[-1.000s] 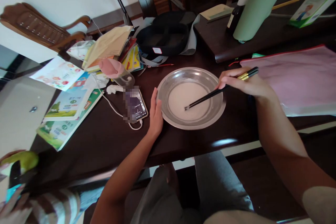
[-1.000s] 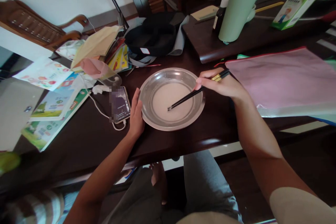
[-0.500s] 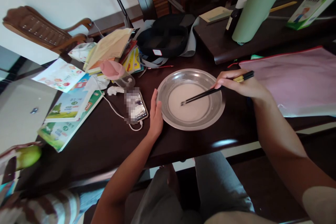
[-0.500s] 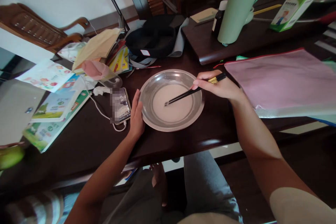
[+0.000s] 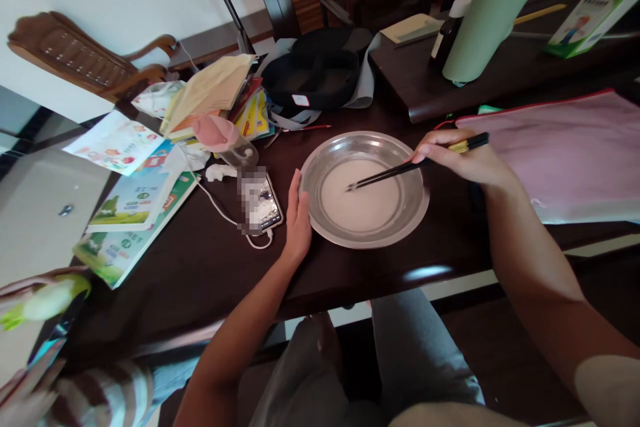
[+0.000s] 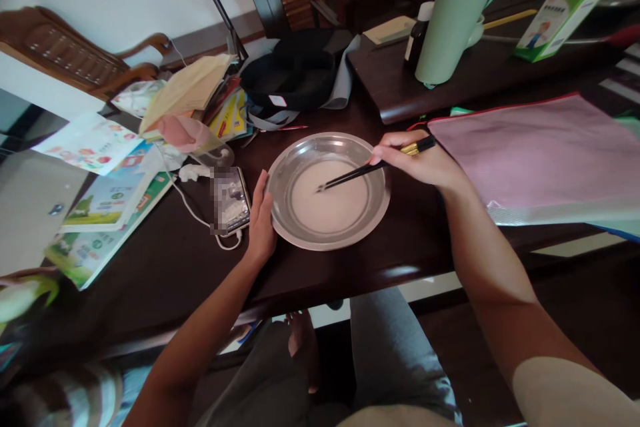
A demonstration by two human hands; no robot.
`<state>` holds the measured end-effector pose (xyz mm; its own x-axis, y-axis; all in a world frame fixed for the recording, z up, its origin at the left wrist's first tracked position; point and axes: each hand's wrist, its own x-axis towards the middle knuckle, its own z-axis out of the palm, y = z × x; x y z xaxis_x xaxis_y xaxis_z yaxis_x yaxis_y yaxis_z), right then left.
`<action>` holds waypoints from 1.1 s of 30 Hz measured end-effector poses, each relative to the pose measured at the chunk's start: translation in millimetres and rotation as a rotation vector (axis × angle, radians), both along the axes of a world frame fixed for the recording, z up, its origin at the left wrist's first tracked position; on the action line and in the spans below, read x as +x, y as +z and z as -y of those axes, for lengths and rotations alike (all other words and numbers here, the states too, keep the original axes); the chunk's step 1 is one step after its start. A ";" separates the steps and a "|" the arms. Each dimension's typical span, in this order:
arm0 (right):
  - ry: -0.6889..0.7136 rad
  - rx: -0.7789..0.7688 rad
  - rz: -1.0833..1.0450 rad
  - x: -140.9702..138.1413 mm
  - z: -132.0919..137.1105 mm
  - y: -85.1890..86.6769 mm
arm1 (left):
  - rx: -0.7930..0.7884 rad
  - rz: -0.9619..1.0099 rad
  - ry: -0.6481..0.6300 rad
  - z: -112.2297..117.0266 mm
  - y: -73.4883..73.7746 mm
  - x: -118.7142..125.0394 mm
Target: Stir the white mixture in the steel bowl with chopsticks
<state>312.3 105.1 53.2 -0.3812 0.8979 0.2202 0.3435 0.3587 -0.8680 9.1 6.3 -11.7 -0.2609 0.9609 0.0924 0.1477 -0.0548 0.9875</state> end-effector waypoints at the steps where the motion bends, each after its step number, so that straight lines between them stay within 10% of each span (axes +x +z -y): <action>1: -0.060 0.021 -0.012 2.8 -1.2 0.0 | 0.004 0.000 0.000 0.1 -0.4 -0.2; 10: 0.156 -0.060 -0.008 -1.4 3.2 0.8 | 0.015 0.021 -0.007 -0.7 -4.4 -0.5; 16: -0.137 0.050 -0.051 8.1 -1.4 1.1 | 0.013 0.016 -0.009 -0.3 -2.9 0.3; 23: 0.127 -0.062 -0.017 -1.4 3.7 -0.6 | 0.005 0.002 -0.006 -0.7 -3.4 0.4; 33: -0.061 0.018 -0.117 6.7 0.4 -0.6 | -0.001 -0.009 -0.002 -1.4 -1.9 0.6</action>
<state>319.0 104.6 52.6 -0.2969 0.9140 0.2765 0.2620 0.3564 -0.8968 9.7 7.7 -13.6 -0.2579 0.9616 0.0936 0.1562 -0.0541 0.9863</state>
